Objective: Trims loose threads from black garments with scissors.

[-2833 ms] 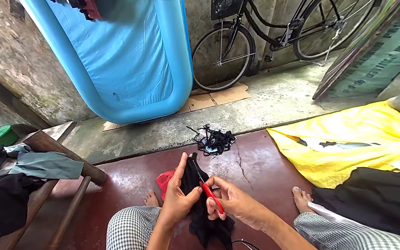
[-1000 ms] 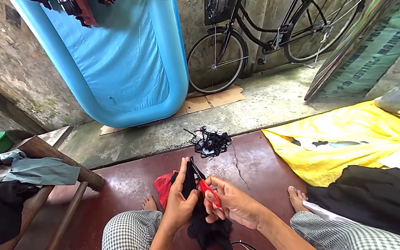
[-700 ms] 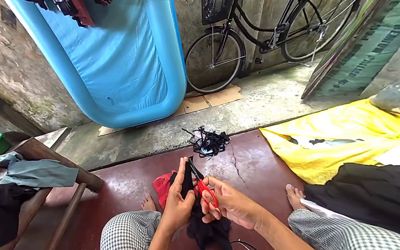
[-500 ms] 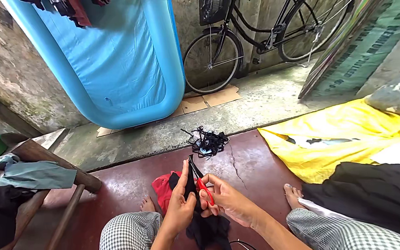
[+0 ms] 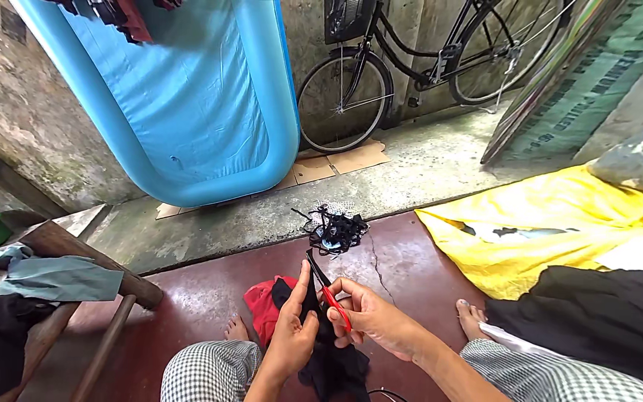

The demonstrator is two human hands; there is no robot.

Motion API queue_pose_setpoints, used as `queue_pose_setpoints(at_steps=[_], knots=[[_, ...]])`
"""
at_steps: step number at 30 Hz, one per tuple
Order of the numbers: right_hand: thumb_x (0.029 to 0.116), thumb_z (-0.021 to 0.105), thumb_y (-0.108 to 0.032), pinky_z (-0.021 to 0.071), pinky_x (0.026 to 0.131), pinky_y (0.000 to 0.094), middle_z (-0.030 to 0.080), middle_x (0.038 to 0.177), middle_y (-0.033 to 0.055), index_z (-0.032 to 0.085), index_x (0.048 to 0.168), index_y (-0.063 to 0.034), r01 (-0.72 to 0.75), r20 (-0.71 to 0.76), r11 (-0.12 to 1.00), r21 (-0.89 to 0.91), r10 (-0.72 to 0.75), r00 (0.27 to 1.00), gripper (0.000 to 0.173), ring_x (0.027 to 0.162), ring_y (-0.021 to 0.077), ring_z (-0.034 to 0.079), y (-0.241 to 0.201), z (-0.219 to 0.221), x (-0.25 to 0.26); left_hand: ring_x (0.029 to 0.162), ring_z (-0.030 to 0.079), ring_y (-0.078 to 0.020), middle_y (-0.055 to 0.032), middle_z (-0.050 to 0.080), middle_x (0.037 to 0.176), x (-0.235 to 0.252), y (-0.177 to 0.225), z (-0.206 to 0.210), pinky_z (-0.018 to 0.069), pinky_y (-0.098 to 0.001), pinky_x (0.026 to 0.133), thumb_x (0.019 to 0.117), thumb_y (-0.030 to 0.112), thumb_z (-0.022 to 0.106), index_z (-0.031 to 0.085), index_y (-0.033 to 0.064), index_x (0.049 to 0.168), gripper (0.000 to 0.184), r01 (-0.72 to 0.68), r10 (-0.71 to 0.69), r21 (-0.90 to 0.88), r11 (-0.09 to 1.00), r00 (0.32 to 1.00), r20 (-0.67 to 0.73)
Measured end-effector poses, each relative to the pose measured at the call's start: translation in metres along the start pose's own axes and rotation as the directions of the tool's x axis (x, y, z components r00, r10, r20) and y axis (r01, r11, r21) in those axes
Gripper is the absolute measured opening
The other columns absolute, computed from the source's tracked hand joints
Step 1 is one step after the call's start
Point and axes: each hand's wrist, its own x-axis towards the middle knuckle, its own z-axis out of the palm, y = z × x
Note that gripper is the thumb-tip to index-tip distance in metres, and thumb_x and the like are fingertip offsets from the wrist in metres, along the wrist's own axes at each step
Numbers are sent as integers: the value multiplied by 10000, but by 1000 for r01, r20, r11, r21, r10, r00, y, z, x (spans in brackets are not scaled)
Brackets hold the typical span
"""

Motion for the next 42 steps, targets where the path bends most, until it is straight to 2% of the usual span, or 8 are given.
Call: queue_pose_setpoints(at_steps=[8,14,20,25,28,32,38,42], knots=[[900,761,-205,615,611,369,677,794,95,561,1184,-90,9,16,1000,-29,-9,1000,365,651,195,691,0,-7,-1,1398,500,-217,-135,344,1634,-1,-3,1,445,-402,1164,907,-134,449,224,2,1612,752,1,-1,-46,999,1000,14],[909,750,-225,617,640,361,683,827,91,564,1210,-99,-6,83,999,-35,9,997,375,691,190,699,-3,-13,0,1396,502,-236,-148,353,1627,-2,-3,0,444,-421,1165,901,-138,443,215,-9,1610,756,0,2,-79,997,1000,25],[907,764,-237,600,626,305,691,825,85,582,1180,-120,-12,185,998,-61,23,983,348,657,149,685,-15,-31,1,1349,550,-313,-184,350,1619,-1,6,-4,492,-483,1117,877,-167,455,198,2,1617,802,39,-44,-249,968,999,-14],[888,780,-208,590,583,294,695,803,83,593,1163,-114,-17,167,993,-113,36,985,345,649,152,692,-18,-31,2,1350,542,-327,-198,348,1615,0,6,-1,490,-479,1112,862,-190,454,203,0,1616,817,104,-127,-371,923,991,-37],[886,781,-208,592,578,291,695,784,84,587,1160,-107,-21,171,992,-124,42,984,350,644,158,699,-20,-30,1,1353,540,-277,-195,433,1562,1,1,-1,471,-428,1131,874,-174,450,266,-50,1580,740,104,-122,-302,948,992,-42],[899,773,-225,597,581,305,694,760,83,580,1157,-102,-30,153,991,-128,49,987,345,625,164,697,-20,-24,-2,1255,611,-213,-173,602,1393,1,-5,4,492,-375,1103,909,-142,450,407,-99,1494,588,72,-82,-135,988,994,-76],[905,772,-243,631,644,388,667,748,69,565,1142,-92,-11,116,999,36,7,993,349,627,184,690,-3,-12,-2,1338,545,-179,-158,562,1450,-2,-18,7,431,-340,1159,886,-113,437,488,-79,1454,571,-10,28,203,979,996,-86],[917,754,-243,631,651,410,647,741,69,557,1113,-90,-35,52,995,93,30,998,317,614,187,675,1,-7,1,1307,559,-167,-150,577,1421,-2,-26,11,436,-322,1143,898,-92,433,476,-59,1474,579,5,17,268,963,997,-80]])
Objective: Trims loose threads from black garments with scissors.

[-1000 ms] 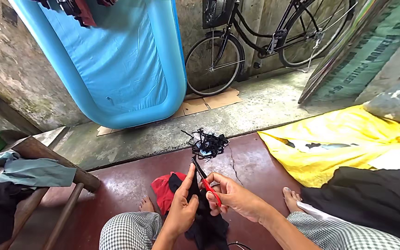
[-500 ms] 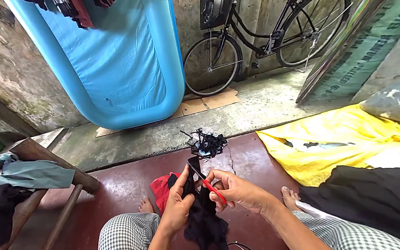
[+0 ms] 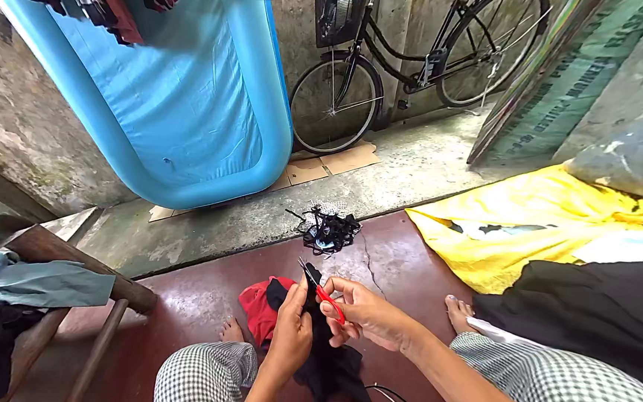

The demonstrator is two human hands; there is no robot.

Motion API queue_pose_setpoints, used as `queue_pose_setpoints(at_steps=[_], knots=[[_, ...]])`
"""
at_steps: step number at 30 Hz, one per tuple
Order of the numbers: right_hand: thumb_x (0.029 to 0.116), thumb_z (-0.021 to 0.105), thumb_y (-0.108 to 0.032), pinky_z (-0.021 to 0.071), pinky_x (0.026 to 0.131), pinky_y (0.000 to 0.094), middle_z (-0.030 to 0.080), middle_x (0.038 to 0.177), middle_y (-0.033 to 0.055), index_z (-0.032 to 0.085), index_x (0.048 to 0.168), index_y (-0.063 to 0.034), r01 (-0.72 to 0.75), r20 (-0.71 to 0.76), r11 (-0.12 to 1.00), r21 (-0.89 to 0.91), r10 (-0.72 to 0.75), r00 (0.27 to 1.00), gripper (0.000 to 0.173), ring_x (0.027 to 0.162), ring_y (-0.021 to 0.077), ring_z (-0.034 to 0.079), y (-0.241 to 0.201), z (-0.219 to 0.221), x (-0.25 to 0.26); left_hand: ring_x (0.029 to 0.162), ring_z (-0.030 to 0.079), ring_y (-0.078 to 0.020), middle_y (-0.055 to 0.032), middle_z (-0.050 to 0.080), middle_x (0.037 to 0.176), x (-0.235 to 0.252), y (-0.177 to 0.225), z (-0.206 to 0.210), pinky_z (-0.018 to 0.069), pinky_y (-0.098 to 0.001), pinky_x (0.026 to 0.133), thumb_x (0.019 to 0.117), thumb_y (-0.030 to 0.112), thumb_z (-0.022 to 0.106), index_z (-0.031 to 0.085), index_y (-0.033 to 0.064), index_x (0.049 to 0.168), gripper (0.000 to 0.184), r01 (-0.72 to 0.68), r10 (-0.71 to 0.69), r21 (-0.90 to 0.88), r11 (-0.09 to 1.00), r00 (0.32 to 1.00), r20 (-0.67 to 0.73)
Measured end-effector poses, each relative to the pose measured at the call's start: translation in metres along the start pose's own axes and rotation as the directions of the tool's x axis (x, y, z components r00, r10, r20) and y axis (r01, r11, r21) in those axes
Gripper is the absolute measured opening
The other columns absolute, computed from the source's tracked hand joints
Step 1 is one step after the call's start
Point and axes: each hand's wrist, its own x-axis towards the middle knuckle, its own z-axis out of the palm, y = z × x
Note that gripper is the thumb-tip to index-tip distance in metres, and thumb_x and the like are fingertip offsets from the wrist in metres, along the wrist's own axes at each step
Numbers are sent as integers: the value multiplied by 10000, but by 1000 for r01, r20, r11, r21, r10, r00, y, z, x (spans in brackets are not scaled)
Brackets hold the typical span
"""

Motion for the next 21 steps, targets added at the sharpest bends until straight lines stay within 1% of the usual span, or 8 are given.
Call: queue_pose_setpoints(at_steps=[7,10,13,15,16,18,19,21], knots=[[926,744,-226,627,638,409,639,728,68,552,1111,-80,-7,-67,1000,17,8,998,303,600,190,665,0,2,2,1282,574,-158,-139,597,1396,9,-8,2,446,-319,1131,899,-96,434,457,-44,1495,599,1,0,44,999,1000,-6],[981,673,-282,627,715,440,652,801,76,518,1178,-97,-23,-10,998,53,23,1000,311,681,208,686,4,2,-2,1231,599,-153,-133,619,1354,9,-6,4,468,-315,1099,908,-81,442,459,-34,1500,594,-12,13,70,997,1000,-3],[991,658,-301,623,748,458,636,808,65,514,1170,-103,-25,-20,991,129,28,999,304,701,202,679,9,1,-5,1177,618,-149,-120,644,1288,8,-6,10,485,-311,1074,931,-68,453,473,-19,1495,567,-27,27,89,996,1000,6],[982,673,-263,622,732,436,618,800,42,528,1144,-102,-15,-55,983,185,25,998,270,692,177,662,9,0,-7,1160,627,-153,-117,655,1262,7,-7,14,500,-323,1060,936,-65,461,544,-19,1439,512,-51,49,107,993,999,23],[973,688,-236,620,716,412,607,800,31,546,1125,-99,6,-88,976,218,14,996,249,686,161,648,8,0,-7,1125,639,-156,-108,671,1205,6,-9,18,522,-335,1030,943,-60,480,626,-8,1343,429,-76,72,116,990,997,36],[976,685,-204,615,711,388,615,826,44,566,1144,-85,65,-146,970,235,-31,989,237,696,158,644,-1,-4,-8,1108,644,-144,-73,683,1166,3,-11,25,533,-336,1016,948,-36,500,682,39,1262,370,-114,97,146,983,988,117],[983,673,-193,615,710,391,647,854,74,562,1177,-77,101,-182,975,196,-65,981,252,708,176,661,-8,-7,-9,1109,644,-141,-65,686,1165,2,-14,27,530,-339,1019,955,-32,499,676,57,1279,380,-121,96,162,979,983,155],[985,648,-137,607,655,368,705,895,113,539,1234,-74,139,-286,990,27,-126,950,279,693,194,686,-28,-10,-16,1190,622,-158,-84,664,1271,7,-20,20,498,-363,1076,937,-58,488,566,71,1439,524,-91,45,201,975,974,221]])
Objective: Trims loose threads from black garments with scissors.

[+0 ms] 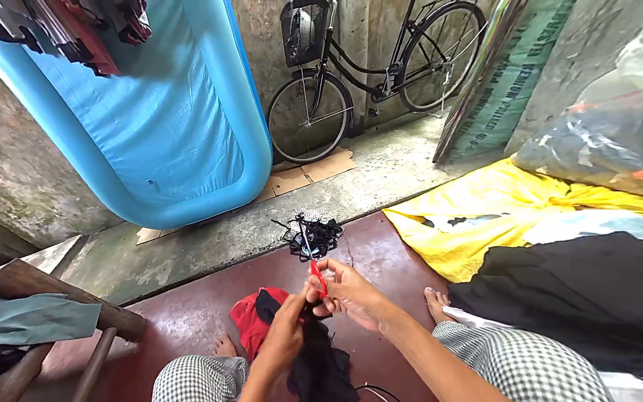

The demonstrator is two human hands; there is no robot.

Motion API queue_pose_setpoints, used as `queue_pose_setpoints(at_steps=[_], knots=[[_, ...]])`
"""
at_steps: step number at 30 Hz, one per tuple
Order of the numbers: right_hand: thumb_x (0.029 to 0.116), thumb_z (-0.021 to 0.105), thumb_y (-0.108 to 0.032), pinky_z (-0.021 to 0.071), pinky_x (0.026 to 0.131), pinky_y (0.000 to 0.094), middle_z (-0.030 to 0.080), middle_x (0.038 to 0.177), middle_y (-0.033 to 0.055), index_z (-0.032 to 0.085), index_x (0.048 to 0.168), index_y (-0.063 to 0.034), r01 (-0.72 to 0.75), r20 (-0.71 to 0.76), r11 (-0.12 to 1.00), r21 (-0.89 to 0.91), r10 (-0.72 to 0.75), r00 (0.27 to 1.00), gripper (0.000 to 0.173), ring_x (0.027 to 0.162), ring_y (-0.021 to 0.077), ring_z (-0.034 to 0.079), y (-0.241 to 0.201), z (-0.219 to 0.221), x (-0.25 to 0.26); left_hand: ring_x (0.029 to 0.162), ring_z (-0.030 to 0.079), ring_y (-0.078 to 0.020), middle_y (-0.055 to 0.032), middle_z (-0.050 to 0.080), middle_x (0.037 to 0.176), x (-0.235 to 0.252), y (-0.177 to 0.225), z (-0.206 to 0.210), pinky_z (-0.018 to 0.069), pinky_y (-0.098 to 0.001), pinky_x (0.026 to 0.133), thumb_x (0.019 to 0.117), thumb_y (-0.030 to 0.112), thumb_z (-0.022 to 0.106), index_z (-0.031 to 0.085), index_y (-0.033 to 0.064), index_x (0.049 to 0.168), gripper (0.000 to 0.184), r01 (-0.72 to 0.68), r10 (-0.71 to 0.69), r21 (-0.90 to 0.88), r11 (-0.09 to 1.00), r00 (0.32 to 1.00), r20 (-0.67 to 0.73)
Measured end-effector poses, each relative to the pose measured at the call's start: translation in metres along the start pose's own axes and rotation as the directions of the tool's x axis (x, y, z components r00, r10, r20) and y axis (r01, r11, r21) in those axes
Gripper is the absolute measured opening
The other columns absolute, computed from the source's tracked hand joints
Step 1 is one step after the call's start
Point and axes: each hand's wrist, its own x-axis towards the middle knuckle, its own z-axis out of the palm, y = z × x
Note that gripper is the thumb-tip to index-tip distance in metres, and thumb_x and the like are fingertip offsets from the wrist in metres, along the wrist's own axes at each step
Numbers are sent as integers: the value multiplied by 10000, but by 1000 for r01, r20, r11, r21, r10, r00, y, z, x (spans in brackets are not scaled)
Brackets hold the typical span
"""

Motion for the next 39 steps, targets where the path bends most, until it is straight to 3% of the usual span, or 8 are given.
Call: queue_pose_setpoints(at_steps=[4,7,14,22,27,29,34,39], knots=[[947,685,-27,595,524,354,735,916,107,593,1307,-102,46,-256,899,-435,-172,951,379,608,211,688,-28,-10,-5,1250,621,-172,-81,650,1361,27,-3,-49,498,-402,1096,891,-84,558,443,51,1527,661,118,-116,42,992,992,-45],[934,671,-1,601,523,402,728,915,104,621,1297,-125,45,-340,766,-642,-336,879,387,574,222,676,-36,-12,-7,1058,706,-148,-42,722,1219,55,32,-92,585,-408,961,912,-39,661,609,83,1391,497,129,-125,64,990,990,-63],[940,643,38,627,553,438,726,941,125,593,1314,-98,131,-377,698,-704,-524,764,402,606,237,708,-55,-12,-17,916,672,-159,-62,709,972,144,118,-160,564,-389,859,939,109,712,766,81,1080,154,-138,138,356,924,990,26],[881,708,15,594,663,522,634,1186,175,498,1320,-77,273,-329,802,-532,-493,806,495,806,323,691,-60,-32,-20,920,701,-139,-66,738,981,223,193,-201,565,-427,879,1021,252,620,755,92,1085,219,-287,309,535,795,950,51],[961,721,-208,461,509,294,717,786,79,598,1003,-63,302,-347,878,-371,-433,832,195,585,154,620,-50,-25,-13,757,654,-24,-1,712,912,245,233,-193,565,-253,714,1032,198,601,718,72,1097,183,-307,329,342,888,944,-8],[978,695,-198,491,551,321,687,773,86,646,1145,-81,338,-351,859,-384,-474,807,210,603,170,610,-45,-27,-5,789,663,-24,9,707,915,248,244,-180,571,-225,738,1028,127,591,698,45,1078,144,-359,367,171,918,930,-18],[990,674,-190,560,611,347,685,989,157,351,1576,-187,390,-290,888,-243,-450,844,669,691,199,649,-49,-33,20,935,706,-134,-41,711,1104,237,259,-147,620,-322,811,1051,124,546,666,59,1245,238,-281,293,-212,936,956,27],[998,585,-90,503,575,380,622,909,136,640,1180,-36,186,-409,930,-318,-311,858,197,666,197,578,-55,-82,41,903,699,-114,-25,700,1102,222,216,-110,617,-309,788,1061,118,484,636,101,1282,268,-77,108,-479,875,994,37]])
